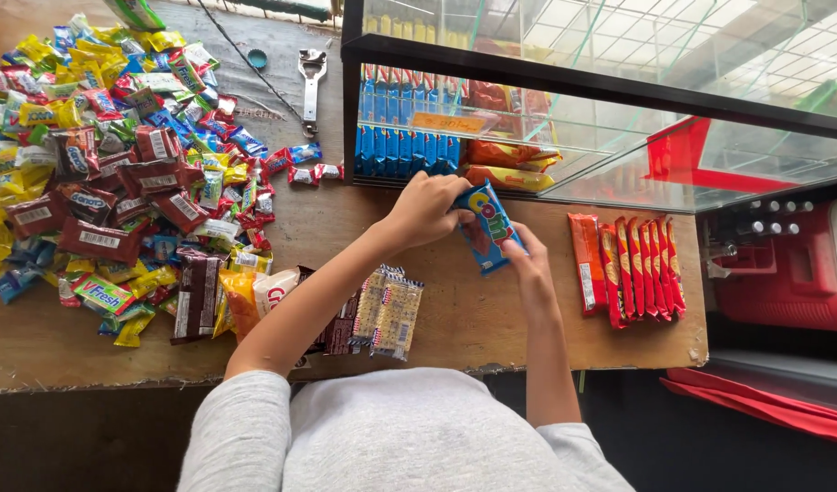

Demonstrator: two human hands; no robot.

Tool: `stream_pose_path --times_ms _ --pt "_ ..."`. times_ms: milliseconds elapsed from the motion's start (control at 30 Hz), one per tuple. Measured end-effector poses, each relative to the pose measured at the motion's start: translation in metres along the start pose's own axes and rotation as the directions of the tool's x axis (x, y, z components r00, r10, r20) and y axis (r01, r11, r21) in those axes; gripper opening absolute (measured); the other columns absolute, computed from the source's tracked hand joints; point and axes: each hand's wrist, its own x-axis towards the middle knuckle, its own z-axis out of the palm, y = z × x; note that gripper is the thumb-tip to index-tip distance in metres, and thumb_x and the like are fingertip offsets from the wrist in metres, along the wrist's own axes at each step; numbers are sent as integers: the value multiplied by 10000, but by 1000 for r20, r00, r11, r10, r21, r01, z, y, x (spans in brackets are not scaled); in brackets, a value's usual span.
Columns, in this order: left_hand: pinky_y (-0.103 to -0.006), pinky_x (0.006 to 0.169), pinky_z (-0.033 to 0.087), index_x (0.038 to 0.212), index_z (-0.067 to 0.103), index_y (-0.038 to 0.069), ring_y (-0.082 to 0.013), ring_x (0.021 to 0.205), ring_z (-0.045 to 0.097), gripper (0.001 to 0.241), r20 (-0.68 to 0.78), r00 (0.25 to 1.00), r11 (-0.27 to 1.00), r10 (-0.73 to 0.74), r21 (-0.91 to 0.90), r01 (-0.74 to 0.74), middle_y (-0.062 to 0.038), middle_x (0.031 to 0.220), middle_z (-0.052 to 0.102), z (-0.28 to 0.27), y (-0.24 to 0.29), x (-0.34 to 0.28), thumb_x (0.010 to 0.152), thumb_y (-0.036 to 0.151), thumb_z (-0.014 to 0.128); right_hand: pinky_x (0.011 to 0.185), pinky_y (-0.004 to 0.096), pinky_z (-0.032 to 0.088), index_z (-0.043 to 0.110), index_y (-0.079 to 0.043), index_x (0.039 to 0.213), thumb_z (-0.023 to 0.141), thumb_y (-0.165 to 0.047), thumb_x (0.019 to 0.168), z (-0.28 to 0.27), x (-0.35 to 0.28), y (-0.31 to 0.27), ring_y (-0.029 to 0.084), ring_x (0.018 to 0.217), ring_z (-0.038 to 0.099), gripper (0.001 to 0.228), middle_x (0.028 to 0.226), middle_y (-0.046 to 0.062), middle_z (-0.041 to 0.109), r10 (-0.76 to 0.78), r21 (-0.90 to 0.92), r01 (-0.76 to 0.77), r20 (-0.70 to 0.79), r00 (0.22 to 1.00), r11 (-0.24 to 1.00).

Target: Arranging and restocking various snacks and biscuits into a glass display case.

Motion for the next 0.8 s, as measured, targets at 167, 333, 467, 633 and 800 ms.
stream_pose_path --times_ms 167,333,467,633,800 --pt "-417 861 446 1164 687 58 -264 1035 629 272 -52 989 894 139 437 -103 -103 1108 660 8 -18 7 904 133 722 580 266 520 711 14 1244 634 -164 982 38 9 -56 91 663 631 327 847 74 729 -199 -595 -6 -277 940 804" --pt "-453 1070 425 1219 694 82 -250 1269 584 419 -119 955 720 271 684 -119 -100 1356 611 9 -43 12 802 121 714 651 308 558 706 9 1263 666 -83 1002 54 25 -54 171 727 706 280 963 162 753 -652 -819 277 -149 744 503" --pt "-458 1113 380 1220 716 84 -250 1294 583 336 -154 951 787 269 604 -125 -90 1353 635 17 -60 11 887 120 697 677 350 593 627 12 1344 658 -43 995 68 54 -39 276 793 740 355 1016 188 731 -770 -888 350 -8 638 299" --pt "-472 1086 383 1160 728 91 -246 1245 607 252 -232 944 864 236 495 -94 -86 1304 671 10 -52 12 915 132 692 582 391 560 601 43 1382 718 -24 959 81 77 -6 283 635 679 444 813 140 681 -662 -930 316 119 740 186" --pt "-461 1104 385 1174 726 90 -242 1266 599 268 -245 940 881 236 463 -101 -68 1311 664 13 -57 10 909 122 703 729 368 589 462 98 1453 759 -109 929 99 81 -20 356 944 695 637 1124 224 625 -636 -867 347 45 770 359"
